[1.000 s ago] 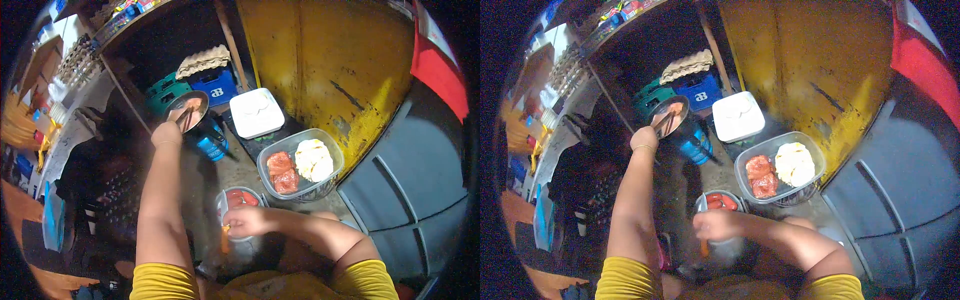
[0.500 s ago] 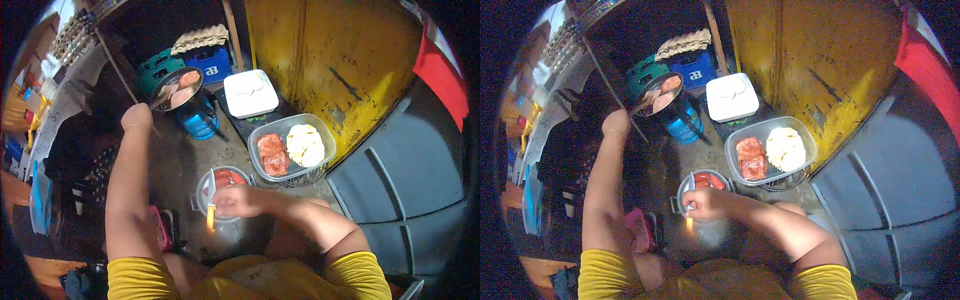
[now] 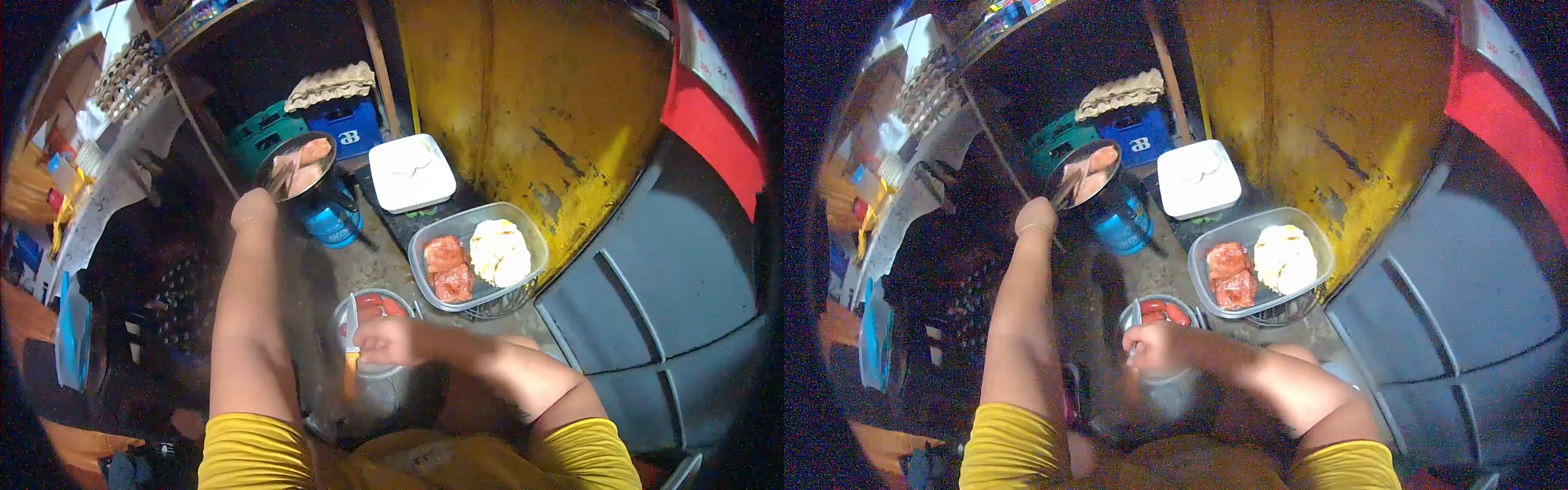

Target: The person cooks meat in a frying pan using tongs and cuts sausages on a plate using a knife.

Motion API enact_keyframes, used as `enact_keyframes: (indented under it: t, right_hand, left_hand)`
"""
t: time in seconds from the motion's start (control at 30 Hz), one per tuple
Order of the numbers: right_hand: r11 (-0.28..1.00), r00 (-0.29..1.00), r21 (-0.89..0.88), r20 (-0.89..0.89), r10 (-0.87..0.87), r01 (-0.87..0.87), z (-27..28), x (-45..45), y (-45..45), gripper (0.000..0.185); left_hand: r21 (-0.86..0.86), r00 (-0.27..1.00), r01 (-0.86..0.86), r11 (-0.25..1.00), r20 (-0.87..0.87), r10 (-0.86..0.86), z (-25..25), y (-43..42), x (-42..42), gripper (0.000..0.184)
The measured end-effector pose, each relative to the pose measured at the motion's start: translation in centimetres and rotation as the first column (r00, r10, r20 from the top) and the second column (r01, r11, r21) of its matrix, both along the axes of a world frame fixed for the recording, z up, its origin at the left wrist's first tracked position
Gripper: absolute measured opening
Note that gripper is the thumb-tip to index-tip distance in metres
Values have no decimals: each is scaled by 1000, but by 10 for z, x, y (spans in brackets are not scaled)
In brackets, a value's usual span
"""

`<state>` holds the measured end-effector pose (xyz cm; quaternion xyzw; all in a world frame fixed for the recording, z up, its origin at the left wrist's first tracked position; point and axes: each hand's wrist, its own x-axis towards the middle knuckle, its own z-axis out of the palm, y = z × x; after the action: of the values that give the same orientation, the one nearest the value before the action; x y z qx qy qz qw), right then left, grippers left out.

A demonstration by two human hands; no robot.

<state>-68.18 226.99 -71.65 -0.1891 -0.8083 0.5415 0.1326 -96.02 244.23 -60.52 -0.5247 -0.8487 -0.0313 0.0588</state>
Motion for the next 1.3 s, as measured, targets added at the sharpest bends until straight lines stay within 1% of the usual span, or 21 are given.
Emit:
enact_keyframes:
  t: [0.17, 0.23, 0.27, 0.4, 0.47, 0.57, 0.63, 0.67, 0.73, 0.8, 0.83, 0.87, 0.93, 1.0, 1.03, 1.07, 1.13, 1.17, 1.2, 1.27, 1.3]
  right_hand:
    - [993, 993, -113, -109, -45, 33, -19, -3, 2, 25]
    - [991, 965, 90, -249, -78, 103, -18, -4, 1, 25]
    - [990, 965, 94, -252, -79, 106, -17, -4, 0, 25]
    - [997, 986, 44, -157, -60, 68, -14, -4, 2, 24]
    - [997, 986, 20, -152, -67, 71, -11, 0, 2, 24]
    - [998, 998, 21, -13, -62, 62, -4, 3, 3, 28]
    - [991, 961, 56, -256, -107, 125, -16, 1, 3, 26]
    - [993, 962, 50, -257, -87, 103, -21, 1, 4, 26]
    - [945, 950, 289, -306, -61, 154, -16, 3, 12, 24]
    - [998, 991, -21, -119, -67, 65, -9, 4, 18, 22]
    - [974, 995, -217, -61, -79, 64, -5, 5, 20, 21]
    - [872, 991, -483, -58, -118, 76, 4, 6, 21, 19]
    - [922, 990, -362, 82, -116, 138, 11, 0, 23, 20]
    - [954, 989, -258, 36, -145, 150, 10, 1, 18, 23]
    - [910, 987, -384, 36, -154, 156, 20, 1, 11, 23]
    - [915, 990, -381, 35, -133, 137, 18, 0, 7, 23]
    - [959, 983, -220, -1, -183, 178, 15, -5, -2, 12]
    - [945, 982, -270, 98, -162, 183, 22, -6, -6, 25]
    - [948, 984, -268, 98, -147, 169, 19, -9, -9, 25]
    - [981, 972, -53, 158, -174, 184, 12, -18, -15, 22]
    - [978, 966, 87, 163, -200, 188, 13, -26, -22, 18]
  left_hand:
    - [-14, 998, 26, 1000, -56, -27, 2, 3, 7, 28]
    - [-12, 993, 73, 997, -95, -74, -1, 6, 13, 31]
    - [-8, 992, 75, 997, -98, -76, -2, 9, 18, 31]
    - [54, 993, 72, 996, -96, -67, -11, 30, 31, 30]
    - [27, 974, 116, 993, -197, -108, -13, 32, 33, 30]
    - [-18, 946, 159, 987, -283, -157, -3, 28, 33, 29]
    - [-2, 943, 164, 986, -293, -158, 7, 18, 30, 28]
    - [13, 940, 174, 985, -301, -162, 11, 11, 26, 27]
    - [-11, 948, 140, 990, -286, -137, 18, 0, 13, 26]
    - [73, 990, 91, 993, -117, -82, 20, -16, -6, 27]
    - [99, 995, 84, 992, -58, -78, 25, -34, -12, 29]
    - [127, 997, 72, 989, -1, -73, 29, -54, -18, 32]
    - [182, 991, 37, 983, 122, -60, 23, -90, -49, 36]
    - [241, 989, -21, 970, 147, -16, 15, -142, -74, 38]
    - [293, 980, -61, 954, 201, 1, 13, -171, -85, 40]
    - [343, 966, -100, 934, 258, 9, 10, -199, -93, 41]
    - [379, 877, -187, 906, 480, -19, 1, -254, -110, 37]
    - [400, 808, -260, 879, 589, -28, -4, -281, -113, 34]
    - [401, 808, -274, 874, 589, -17, -11, -305, -114, 34]
    - [387, 574, -513, 766, 818, -29, -26, -348, -119, 30]
    - [384, 570, -524, 760, 822, -22, -36, -367, -123, 30]
